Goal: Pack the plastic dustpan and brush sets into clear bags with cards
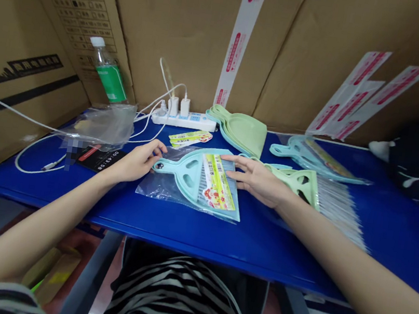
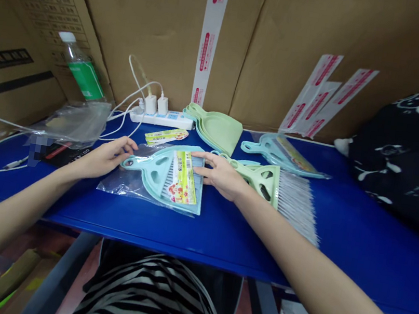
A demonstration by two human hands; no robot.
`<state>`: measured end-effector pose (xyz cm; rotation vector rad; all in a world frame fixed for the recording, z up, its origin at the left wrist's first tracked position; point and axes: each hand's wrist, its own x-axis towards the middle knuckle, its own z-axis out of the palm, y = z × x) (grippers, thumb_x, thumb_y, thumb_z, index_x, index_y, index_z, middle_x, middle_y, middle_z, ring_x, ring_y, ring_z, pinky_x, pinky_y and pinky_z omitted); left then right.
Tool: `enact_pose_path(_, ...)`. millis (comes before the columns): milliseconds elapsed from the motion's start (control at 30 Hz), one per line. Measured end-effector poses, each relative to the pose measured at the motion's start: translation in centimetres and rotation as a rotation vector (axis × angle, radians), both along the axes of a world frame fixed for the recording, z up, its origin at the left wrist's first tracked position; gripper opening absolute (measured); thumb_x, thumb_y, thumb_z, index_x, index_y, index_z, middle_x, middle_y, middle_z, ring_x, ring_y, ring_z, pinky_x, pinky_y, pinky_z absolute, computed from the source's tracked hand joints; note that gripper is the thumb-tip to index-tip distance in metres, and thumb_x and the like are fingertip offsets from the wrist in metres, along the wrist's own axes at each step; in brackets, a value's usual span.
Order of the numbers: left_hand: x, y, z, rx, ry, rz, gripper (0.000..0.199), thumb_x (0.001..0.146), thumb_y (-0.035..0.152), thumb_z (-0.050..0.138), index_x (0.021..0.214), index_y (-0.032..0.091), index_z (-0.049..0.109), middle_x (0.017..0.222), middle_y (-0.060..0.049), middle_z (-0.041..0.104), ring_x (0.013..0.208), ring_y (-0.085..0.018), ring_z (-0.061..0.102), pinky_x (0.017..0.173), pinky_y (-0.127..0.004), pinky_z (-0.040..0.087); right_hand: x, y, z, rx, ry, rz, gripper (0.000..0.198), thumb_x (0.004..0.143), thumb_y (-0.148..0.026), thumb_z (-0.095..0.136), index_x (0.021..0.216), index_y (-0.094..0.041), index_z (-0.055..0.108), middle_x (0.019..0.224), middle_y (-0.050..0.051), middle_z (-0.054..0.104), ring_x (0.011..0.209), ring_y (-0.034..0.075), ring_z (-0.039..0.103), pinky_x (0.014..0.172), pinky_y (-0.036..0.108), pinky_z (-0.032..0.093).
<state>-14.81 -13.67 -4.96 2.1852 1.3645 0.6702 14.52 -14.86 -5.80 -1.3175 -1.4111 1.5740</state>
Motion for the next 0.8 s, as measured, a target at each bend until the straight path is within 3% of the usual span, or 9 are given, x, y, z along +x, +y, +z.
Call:
enact_pose_path(333, -0.3, 0.3, 0.0, 0.091, 0.108, 0.057, 0.019, 0.084, 0.009, 0.042, 0.096, 0.021, 0.051, 0.076, 0.002, 0.056, 0.066, -0.013, 0.056, 0.064, -0.025, 0.044, 0.2, 0.2, -0.3, 0.058, -0.037, -0.025, 0.040, 0.086, -0.017, 0.064, 0.125, -0.019, 0.064, 0.127, 0.012, 0.060, 0.102, 0.017, 0.065, 0.082, 0.028, 0.062)
enact_pose_path(533, -0.7, 0.3, 0.0, 0.154, 0.175, 0.075, 0.021, 0.084, 0.010, 0.043, 0.099, 0.022, 0.052, 0.075, 0.002, 0.057, 0.065, -0.015, 0.056, 0.066, -0.027, 0.044, 1.0, 0.6, -0.6, 0.172, -0.149, 0.062, 0.041, 0.083, -0.014, 0.061, 0.122, -0.020, 0.068, 0.116, 0.009, 0.062, 0.076, 0.011, 0.065, 0.077, 0.030, 0.063)
enact_pose_path(700, -1.0, 0.2, 0.2, 0.177, 0.221, 0.105, 0.022, 0.084, 0.010, 0.043, 0.099, 0.023, 0.053, 0.075, 0.001, 0.059, 0.067, -0.016, 0.059, 0.068, -0.029, 0.045, 1.4, 0.7, -0.7, 0.260, -0.258, 0.117, 0.041, 0.081, -0.012, 0.058, 0.121, -0.018, 0.068, 0.118, 0.011, 0.062, 0.071, 0.011, 0.067, 0.071, 0.029, 0.063)
enact_pose_path(800, -1.2, 0.2, 0.4, 0.213, 0.253, 0.124, 0.022, 0.083, 0.010, 0.044, 0.096, 0.024, 0.054, 0.076, 0.001, 0.061, 0.067, -0.017, 0.059, 0.069, -0.029, 0.045, 1.8, 0.7, -0.4, 0.319, -0.349, 0.200, 0.045, 0.080, -0.012, 0.054, 0.122, -0.018, 0.067, 0.107, 0.010, 0.067, 0.064, 0.011, 0.067, 0.068, 0.030, 0.062)
